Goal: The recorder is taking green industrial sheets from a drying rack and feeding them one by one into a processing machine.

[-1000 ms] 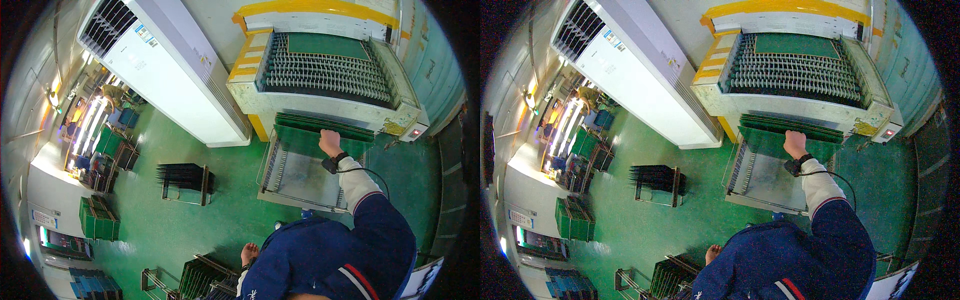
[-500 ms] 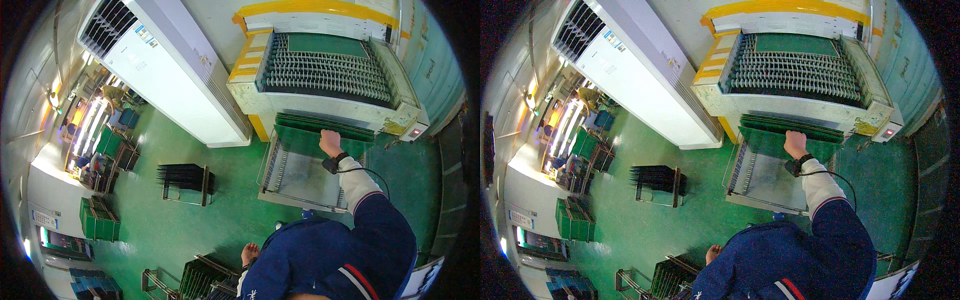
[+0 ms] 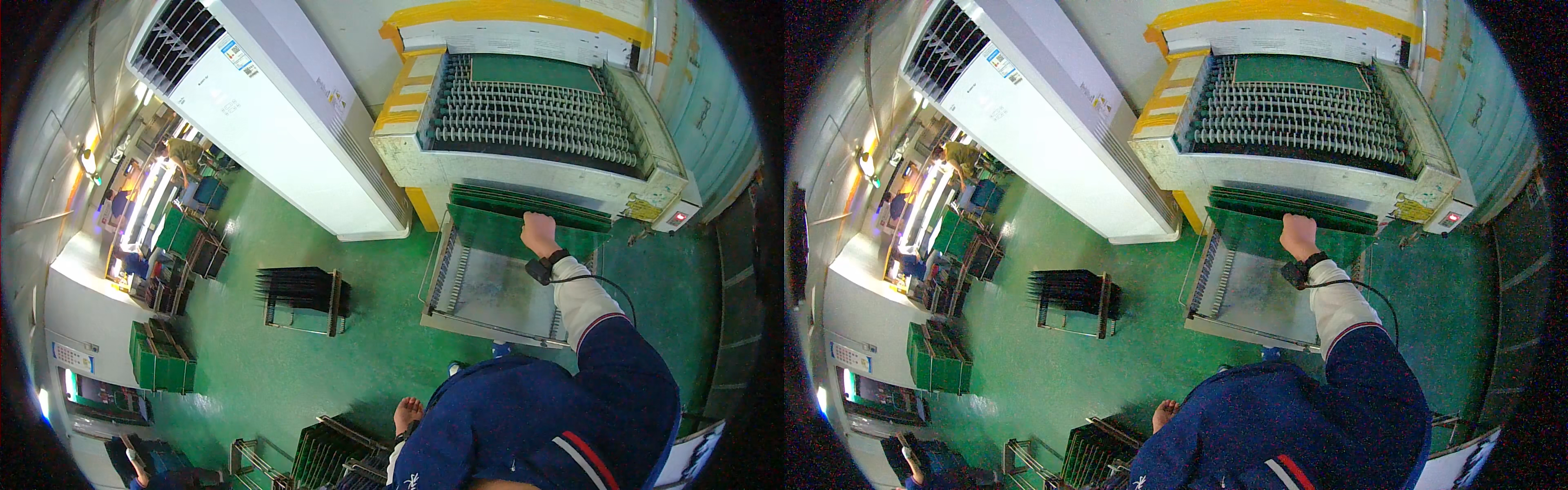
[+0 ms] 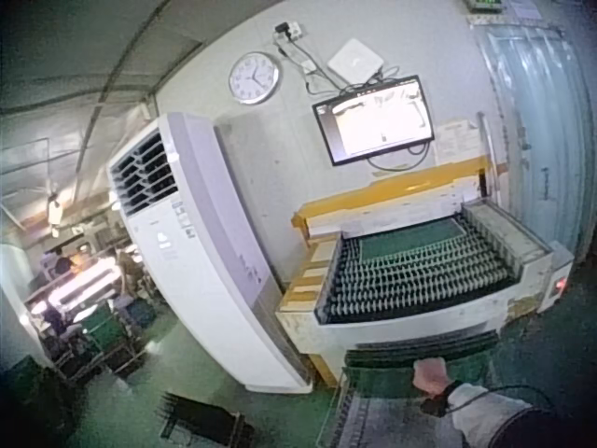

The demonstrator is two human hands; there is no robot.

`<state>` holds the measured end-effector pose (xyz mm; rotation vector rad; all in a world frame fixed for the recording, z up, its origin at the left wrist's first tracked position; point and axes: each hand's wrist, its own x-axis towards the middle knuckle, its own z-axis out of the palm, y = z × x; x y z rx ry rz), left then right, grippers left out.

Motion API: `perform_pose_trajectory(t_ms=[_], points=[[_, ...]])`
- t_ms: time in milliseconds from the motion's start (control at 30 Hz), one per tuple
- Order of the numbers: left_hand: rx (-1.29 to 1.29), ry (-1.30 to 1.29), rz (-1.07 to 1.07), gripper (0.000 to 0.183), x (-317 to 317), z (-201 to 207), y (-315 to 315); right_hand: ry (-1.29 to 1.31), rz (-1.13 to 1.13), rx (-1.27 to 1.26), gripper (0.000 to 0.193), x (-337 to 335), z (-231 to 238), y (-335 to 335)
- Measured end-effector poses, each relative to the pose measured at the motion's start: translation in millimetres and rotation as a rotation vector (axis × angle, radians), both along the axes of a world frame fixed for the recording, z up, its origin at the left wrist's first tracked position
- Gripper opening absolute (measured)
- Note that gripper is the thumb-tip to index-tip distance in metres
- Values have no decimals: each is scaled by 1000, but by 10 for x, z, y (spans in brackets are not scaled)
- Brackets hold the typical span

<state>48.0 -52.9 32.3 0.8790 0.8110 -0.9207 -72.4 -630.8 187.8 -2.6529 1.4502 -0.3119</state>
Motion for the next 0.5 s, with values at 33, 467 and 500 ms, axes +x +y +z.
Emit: perform_pose_trajectory(t_ms=[33, 467, 500], points=[[-68, -5, -8, 14, -1, 7, 2, 0, 1, 0, 13, 5, 11, 6], [-34, -120, -179, 12, -14, 49, 2, 8, 0, 11, 11, -2, -19, -8], [28, -53, -95, 12, -17, 31, -12, 12, 5, 5, 13, 2, -3, 2]])
